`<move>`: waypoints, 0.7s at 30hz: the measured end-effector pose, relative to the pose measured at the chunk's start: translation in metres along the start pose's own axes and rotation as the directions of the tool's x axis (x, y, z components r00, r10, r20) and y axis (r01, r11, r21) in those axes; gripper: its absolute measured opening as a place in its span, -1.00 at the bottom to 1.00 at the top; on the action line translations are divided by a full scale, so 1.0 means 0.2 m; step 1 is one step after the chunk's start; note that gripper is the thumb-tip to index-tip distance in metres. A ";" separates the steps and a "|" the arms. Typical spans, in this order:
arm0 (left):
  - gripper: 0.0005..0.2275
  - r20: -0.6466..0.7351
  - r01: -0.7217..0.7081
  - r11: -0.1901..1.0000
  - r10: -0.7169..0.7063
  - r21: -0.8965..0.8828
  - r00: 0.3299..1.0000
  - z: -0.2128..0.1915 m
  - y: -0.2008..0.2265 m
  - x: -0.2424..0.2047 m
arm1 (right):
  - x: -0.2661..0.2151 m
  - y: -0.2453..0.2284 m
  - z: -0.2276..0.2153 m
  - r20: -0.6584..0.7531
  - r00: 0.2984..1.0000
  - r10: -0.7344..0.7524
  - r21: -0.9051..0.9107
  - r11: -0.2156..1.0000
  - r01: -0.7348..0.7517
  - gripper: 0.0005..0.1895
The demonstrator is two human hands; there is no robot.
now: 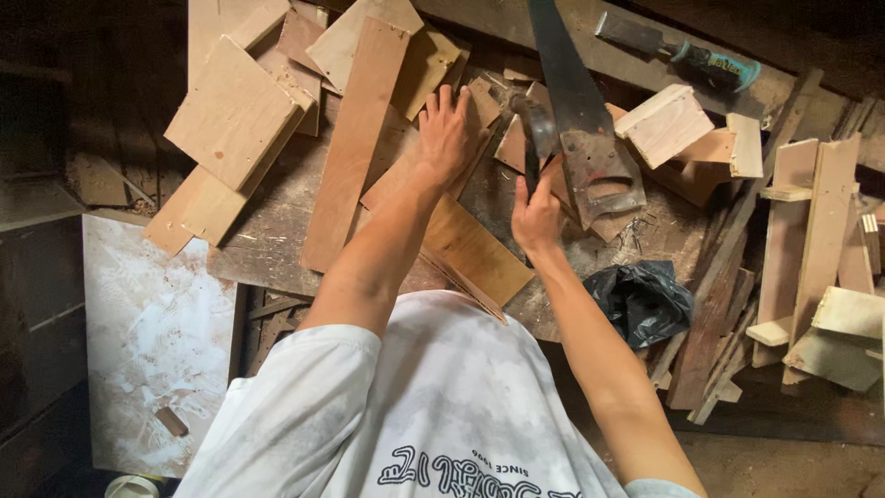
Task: The person assembles a small wooden box by hammering nails into wooden pieces on a workbench. They repeatedly pick up pieces, align them, and drive nails with a hammer, then inspect the assembled box.
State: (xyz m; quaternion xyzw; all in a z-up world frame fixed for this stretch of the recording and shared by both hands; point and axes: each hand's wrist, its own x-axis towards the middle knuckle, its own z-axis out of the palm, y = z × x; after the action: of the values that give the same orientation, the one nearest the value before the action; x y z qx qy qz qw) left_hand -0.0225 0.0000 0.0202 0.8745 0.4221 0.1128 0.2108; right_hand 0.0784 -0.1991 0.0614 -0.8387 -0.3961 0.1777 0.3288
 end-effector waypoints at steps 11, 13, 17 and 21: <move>-0.29 -0.015 -0.108 0.991 0.110 0.080 0.994 0.00 -0.03 0.04 | 0.02 0.05 0.11 -0.118 0.993 0.013 0.018 1.000 -0.011 -0.60; -0.40 0.037 -0.141 0.985 0.137 0.103 0.990 0.02 -0.03 0.05 | 0.00 0.03 0.08 -0.083 0.996 0.018 0.056 0.998 -0.014 -0.61; -0.38 0.103 -0.199 0.974 0.189 0.106 0.977 0.01 -0.07 0.12 | 0.02 -0.06 0.04 -0.004 1.000 -0.009 0.115 0.993 0.009 -0.62; -0.41 0.153 -0.158 0.985 0.147 0.065 0.977 0.04 -0.09 0.14 | 0.03 -0.14 0.02 -0.095 0.983 -0.156 0.068 0.984 0.163 -0.63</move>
State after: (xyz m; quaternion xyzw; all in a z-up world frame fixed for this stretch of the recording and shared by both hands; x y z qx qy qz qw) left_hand -0.0146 0.0310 0.0049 0.9176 0.3410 0.0471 0.1986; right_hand 0.0647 -0.1793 0.0778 -0.7983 -0.4400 0.1280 0.3908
